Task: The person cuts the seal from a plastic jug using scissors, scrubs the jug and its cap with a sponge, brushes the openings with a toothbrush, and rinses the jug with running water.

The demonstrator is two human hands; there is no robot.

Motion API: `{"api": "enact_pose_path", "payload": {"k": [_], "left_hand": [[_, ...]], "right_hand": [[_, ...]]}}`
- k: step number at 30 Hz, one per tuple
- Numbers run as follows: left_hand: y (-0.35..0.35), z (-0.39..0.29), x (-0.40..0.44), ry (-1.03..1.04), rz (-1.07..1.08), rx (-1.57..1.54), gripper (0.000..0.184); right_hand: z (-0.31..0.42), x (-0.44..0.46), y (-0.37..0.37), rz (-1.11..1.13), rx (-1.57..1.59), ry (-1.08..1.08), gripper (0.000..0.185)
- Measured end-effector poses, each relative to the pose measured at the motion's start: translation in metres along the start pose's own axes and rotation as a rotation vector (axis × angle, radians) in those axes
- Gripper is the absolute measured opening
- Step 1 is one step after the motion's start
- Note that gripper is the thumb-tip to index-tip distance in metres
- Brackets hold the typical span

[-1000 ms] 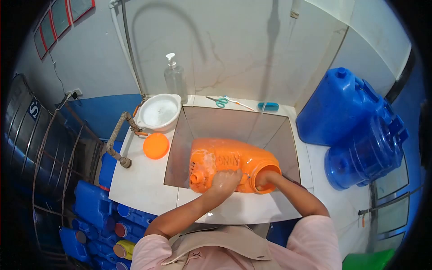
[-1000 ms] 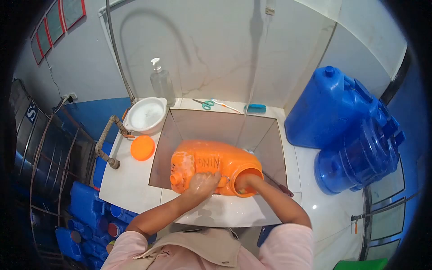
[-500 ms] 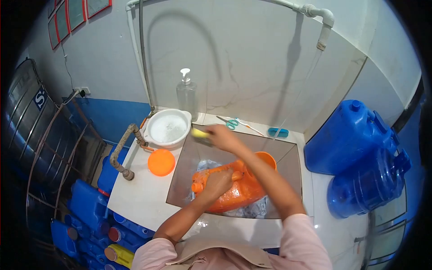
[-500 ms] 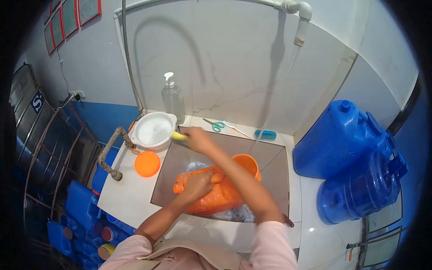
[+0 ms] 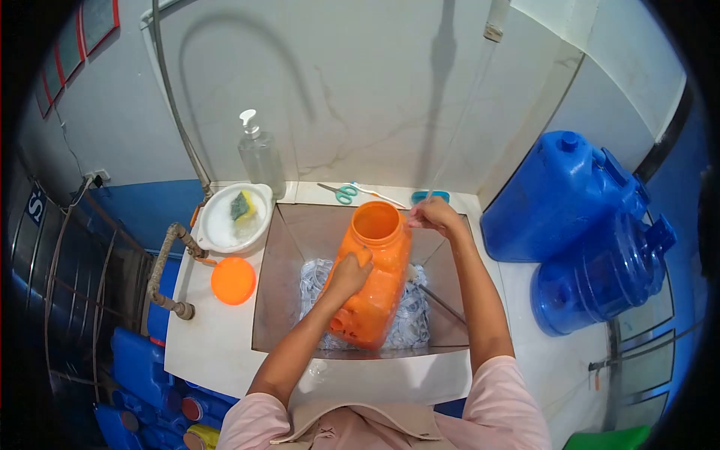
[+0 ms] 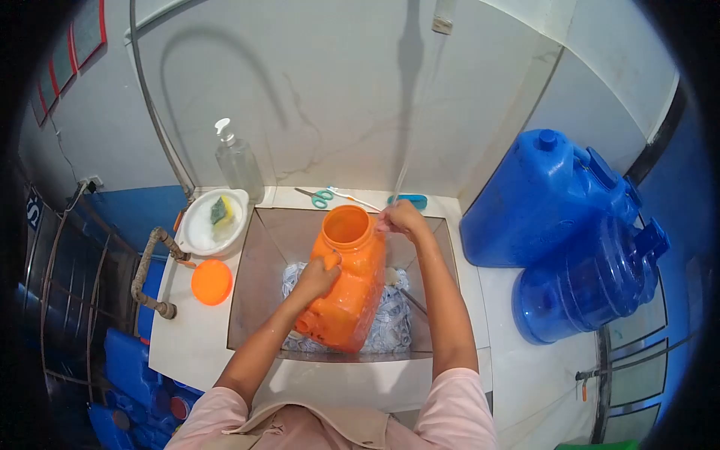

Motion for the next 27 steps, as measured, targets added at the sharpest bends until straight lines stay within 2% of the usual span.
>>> {"api": "enact_pose_path", "payload": {"k": [4, 7, 9, 10, 12, 13, 15, 16, 18, 19, 21, 22, 24, 25, 27], "left_hand": [[0.008, 0.01, 0.009, 0.03, -0.051, 0.043, 0.036], [0.003, 0.008, 0.009, 0.146, -0.052, 0.095, 0.038], [0.002, 0.01, 0.014, 0.232, -0.099, 0.339, 0.033], [0.0, 0.009, 0.014, 0.23, -0.104, 0.339, 0.033], [0.0, -0.003, 0.015, 0.341, 0.053, 0.377, 0.038], [-0.002, -0.011, 0.015, 0.338, 0.047, 0.376, 0.038], [0.007, -0.024, 0.016, 0.408, 0.109, 0.634, 0.045], [0.014, -0.024, 0.019, 0.409, 0.106, 0.63, 0.045], [0.027, -0.028, 0.025, 0.588, -0.17, 0.714, 0.046], [0.036, -0.028, 0.029, 0.588, -0.174, 0.712, 0.046], [0.053, -0.032, 0.032, 0.746, -0.348, 0.831, 0.05], [0.062, -0.031, 0.038, 0.744, -0.352, 0.83, 0.05], [0.08, -0.035, 0.043, 0.884, -0.357, 0.859, 0.049], [0.086, -0.036, 0.042, 0.887, -0.355, 0.857, 0.049], [0.099, -0.039, 0.038, 1.026, -0.383, 0.932, 0.04]], "right_hand": [[0.003, -0.005, 0.001, -0.021, 0.086, 0.001, 0.016], [0.013, -0.004, -0.002, 0.028, 0.053, -0.002, 0.017], [0.015, -0.002, -0.004, 0.096, 0.074, -0.041, 0.017], [0.013, 0.002, -0.007, 0.1, 0.072, -0.043, 0.017], [0.012, 0.01, -0.01, 0.145, -0.052, -0.095, 0.018], [0.017, 0.007, -0.009, 0.15, -0.055, -0.097, 0.018], [0.021, 0.003, -0.013, 0.111, 0.15, -0.045, 0.019], [0.023, 0.001, -0.012, 0.112, 0.145, -0.046, 0.019], [0.022, -0.002, -0.004, 0.201, 0.051, -0.016, 0.021], [0.021, 0.002, -0.005, 0.203, 0.048, -0.018, 0.021], [0.018, 0.009, -0.011, 0.053, 0.29, -0.06, 0.02], [0.022, 0.003, -0.009, 0.055, 0.287, -0.061, 0.02], [0.026, -0.009, -0.002, 0.286, 0.179, 0.004, 0.02], [0.024, -0.005, -0.003, 0.282, 0.179, 0.004, 0.02], [0.023, 0.002, -0.009, 0.089, 0.3, -0.022, 0.021]]}}
Point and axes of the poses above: each hand's wrist, its own x-axis towards the middle knuckle, its own y-axis out of the palm, z = x × y, the point moved 3 cm from there along x, towards the middle knuckle, and after that the axes turned 11 degrees about -x, right-handed, at the moved point
